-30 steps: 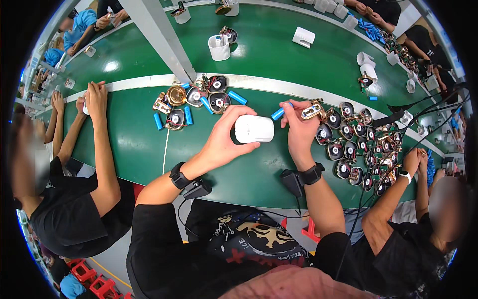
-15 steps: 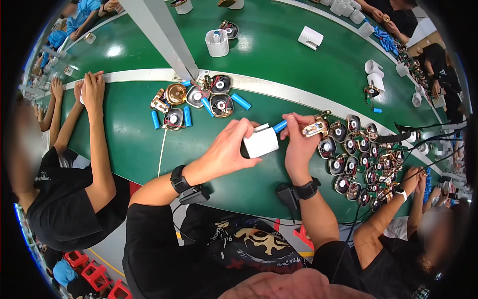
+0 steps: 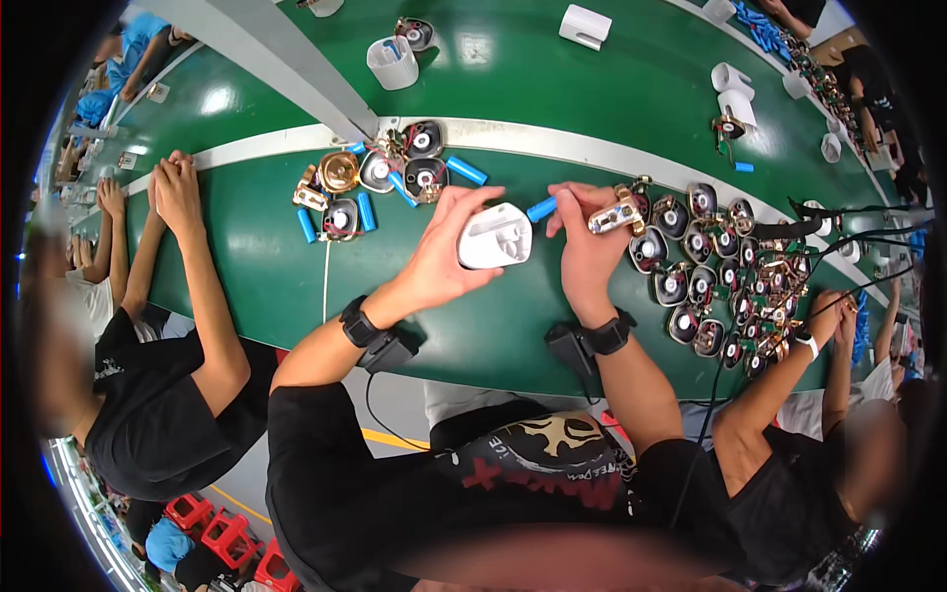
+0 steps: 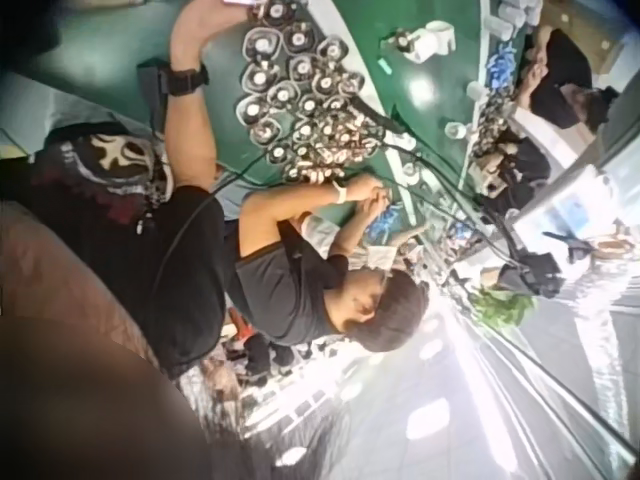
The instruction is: Assembling electronic speaker components by applying glue and fitting parts together on a manual assembly line.
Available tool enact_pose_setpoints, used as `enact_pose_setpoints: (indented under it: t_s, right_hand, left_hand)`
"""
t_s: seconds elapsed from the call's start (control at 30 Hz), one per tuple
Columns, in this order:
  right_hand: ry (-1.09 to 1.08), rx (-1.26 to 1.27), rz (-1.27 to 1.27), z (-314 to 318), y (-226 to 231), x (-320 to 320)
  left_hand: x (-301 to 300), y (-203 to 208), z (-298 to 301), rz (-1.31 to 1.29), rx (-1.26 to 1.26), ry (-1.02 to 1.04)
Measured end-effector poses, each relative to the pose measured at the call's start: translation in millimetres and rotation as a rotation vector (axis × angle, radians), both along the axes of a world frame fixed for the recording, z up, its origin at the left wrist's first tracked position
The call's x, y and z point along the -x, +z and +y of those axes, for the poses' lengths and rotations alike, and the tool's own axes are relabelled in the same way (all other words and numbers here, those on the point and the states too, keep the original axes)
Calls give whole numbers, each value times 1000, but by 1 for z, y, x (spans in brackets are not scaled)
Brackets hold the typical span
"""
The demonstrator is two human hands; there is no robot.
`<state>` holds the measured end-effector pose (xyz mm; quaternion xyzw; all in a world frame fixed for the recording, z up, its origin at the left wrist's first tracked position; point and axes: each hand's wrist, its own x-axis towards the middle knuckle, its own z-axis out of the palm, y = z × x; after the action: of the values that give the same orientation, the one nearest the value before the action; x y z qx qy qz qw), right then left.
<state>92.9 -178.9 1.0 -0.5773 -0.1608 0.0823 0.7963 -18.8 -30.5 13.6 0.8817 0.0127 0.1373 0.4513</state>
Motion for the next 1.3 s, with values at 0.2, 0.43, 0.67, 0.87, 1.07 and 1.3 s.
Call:
enact_pose_setpoints:
  t_s: [0.2,0.43,0.67,0.87,1.07,1.3]
  right_hand:
    - [28,-31,-49,0,3,6]
    - [35,-51,-211,-8,9,19]
    - [-60,4,-281,-3,-1,4]
    - [-153,78,-453,-6,-16,-20]
    - [-258,190,-599,-9,-15,-34]
    - [-201,412,-642,-11,-11,-29]
  left_hand:
    - [5,-16,-4,0,-23,15]
    - [8,-28,-18,-3,181,54]
    - [-3,-28,-24,-192,-215,110]
    - [-25,-21,-31,-181,-173,185]
    - [-56,-19,-42,-145,-189,353]
    - [-58,-23,-35,-218,-236,230]
